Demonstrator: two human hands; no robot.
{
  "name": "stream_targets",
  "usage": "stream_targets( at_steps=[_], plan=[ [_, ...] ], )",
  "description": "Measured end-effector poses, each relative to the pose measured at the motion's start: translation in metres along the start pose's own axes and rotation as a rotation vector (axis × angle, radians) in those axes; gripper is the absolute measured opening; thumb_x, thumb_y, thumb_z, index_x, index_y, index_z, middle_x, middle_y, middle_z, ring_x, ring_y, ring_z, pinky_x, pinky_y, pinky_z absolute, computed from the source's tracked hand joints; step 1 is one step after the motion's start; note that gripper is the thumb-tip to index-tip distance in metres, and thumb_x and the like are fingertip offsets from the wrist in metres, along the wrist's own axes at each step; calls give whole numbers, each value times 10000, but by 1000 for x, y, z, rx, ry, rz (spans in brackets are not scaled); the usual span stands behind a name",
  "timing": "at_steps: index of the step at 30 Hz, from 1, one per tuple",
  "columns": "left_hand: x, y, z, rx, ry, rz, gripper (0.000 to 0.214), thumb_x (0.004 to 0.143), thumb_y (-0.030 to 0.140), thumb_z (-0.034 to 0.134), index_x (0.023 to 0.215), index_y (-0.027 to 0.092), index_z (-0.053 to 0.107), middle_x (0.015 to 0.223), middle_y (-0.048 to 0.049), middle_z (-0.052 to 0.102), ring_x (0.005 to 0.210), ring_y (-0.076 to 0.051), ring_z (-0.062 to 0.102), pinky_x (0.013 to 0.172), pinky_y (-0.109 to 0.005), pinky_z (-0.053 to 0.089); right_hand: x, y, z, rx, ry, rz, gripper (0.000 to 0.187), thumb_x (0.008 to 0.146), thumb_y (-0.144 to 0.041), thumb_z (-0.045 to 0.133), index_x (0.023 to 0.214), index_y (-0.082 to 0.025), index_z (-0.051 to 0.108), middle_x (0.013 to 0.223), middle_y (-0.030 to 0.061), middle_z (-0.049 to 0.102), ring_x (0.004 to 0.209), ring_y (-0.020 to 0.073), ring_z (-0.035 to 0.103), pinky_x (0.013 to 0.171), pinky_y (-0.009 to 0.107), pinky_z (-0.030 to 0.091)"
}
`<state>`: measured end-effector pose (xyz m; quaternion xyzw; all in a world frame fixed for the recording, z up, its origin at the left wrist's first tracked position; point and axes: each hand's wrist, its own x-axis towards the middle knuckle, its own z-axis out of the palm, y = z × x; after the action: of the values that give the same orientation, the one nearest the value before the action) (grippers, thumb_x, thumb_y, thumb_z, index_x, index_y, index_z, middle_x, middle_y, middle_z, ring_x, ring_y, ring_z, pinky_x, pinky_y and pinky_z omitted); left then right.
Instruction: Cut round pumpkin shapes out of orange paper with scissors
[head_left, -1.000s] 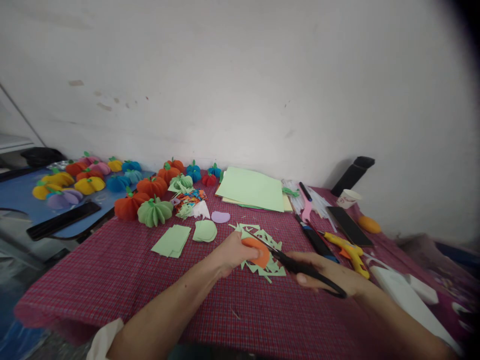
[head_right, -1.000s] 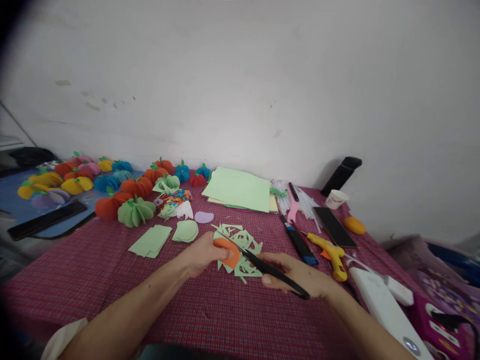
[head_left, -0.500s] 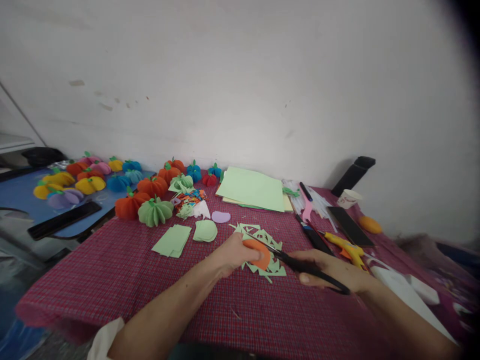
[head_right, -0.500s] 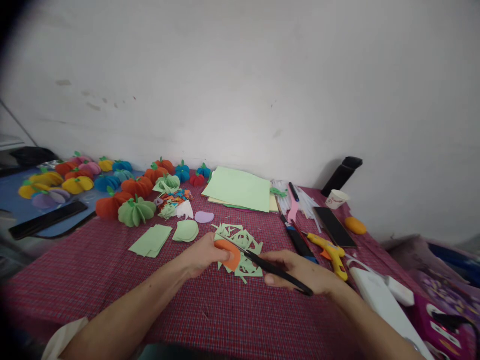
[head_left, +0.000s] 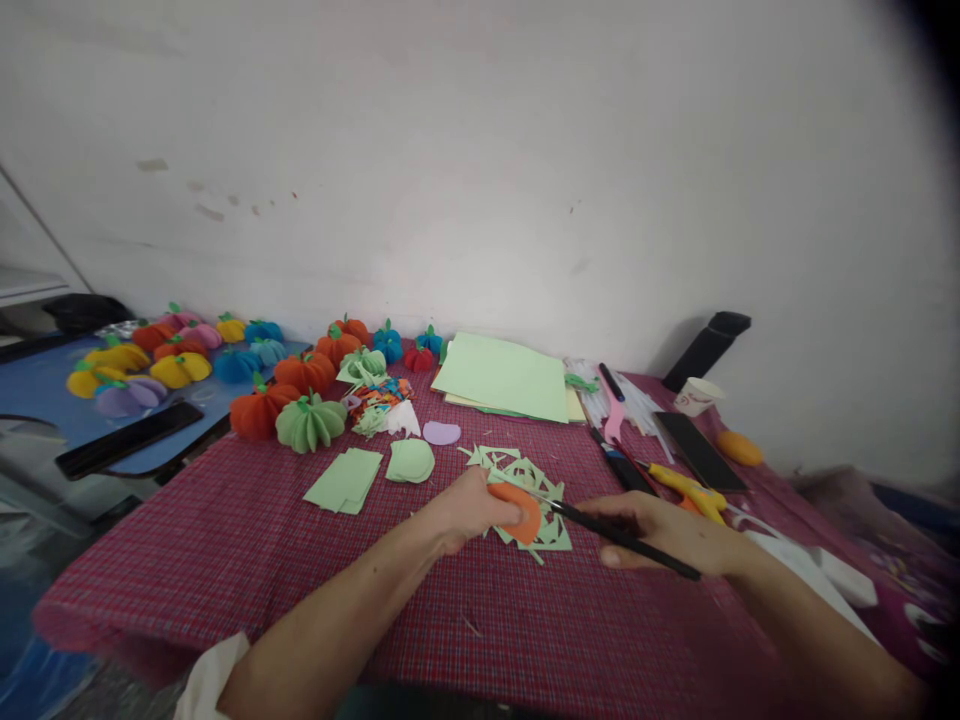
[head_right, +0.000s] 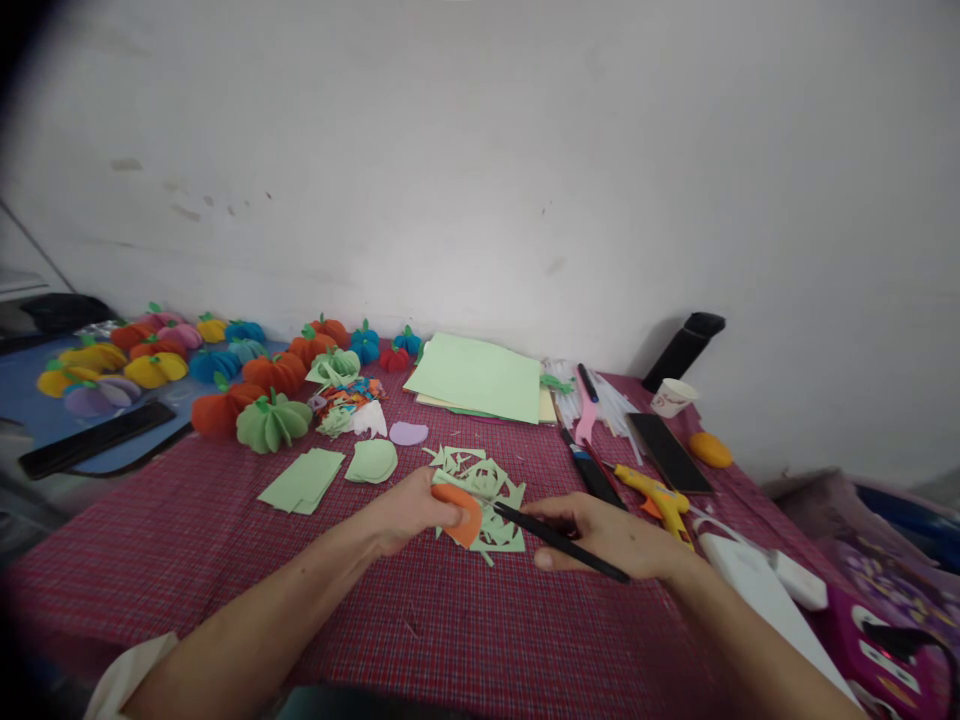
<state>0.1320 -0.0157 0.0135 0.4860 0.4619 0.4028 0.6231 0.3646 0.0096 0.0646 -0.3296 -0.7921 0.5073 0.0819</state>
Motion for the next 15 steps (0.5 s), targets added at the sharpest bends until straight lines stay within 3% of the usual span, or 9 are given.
stream_targets(
  at_steps=[5, 10, 13, 15],
  plan=[
    [3, -3, -2, 56, 29, -2, 110, 475, 138, 604, 576, 118, 565, 529, 25, 519, 514, -96, 448, 503, -220, 335, -5, 3, -2, -33, -138, 19, 487, 737, -436, 538, 1128, -151, 492, 891, 70, 563, 789, 188, 521, 664, 281, 424],
    [4, -2, -4, 103, 43, -8, 137, 485, 162, 609, 602, 112, 560, 550, 19, 522, 519, -93, 447, 494, -214, 329, -22, 18, -13, 32, -277, 44, 507, 789, -438, 465, 1184, -126, 402, 910, 110, 578, 826, 198, 535, 673, 288, 417],
    [5, -4, -7, 141, 74, -14, 165, 484, 194, 629, 608, 115, 555, 543, 30, 507, 516, -90, 438, 483, -209, 321, -36, 30, -24, 93, -302, 98, 514, 768, -420, 508, 1171, -125, 390, 887, 112, 587, 793, 194, 554, 620, 263, 415],
    [5, -5, -7, 154, 96, -15, 193, 478, 207, 643, 627, 119, 557, 552, 34, 507, 519, -90, 436, 480, -207, 317, -40, 34, -29, 105, -207, 93, 483, 738, -371, 564, 1133, -145, 400, 845, 80, 585, 773, 180, 553, 628, 254, 414]
  ],
)
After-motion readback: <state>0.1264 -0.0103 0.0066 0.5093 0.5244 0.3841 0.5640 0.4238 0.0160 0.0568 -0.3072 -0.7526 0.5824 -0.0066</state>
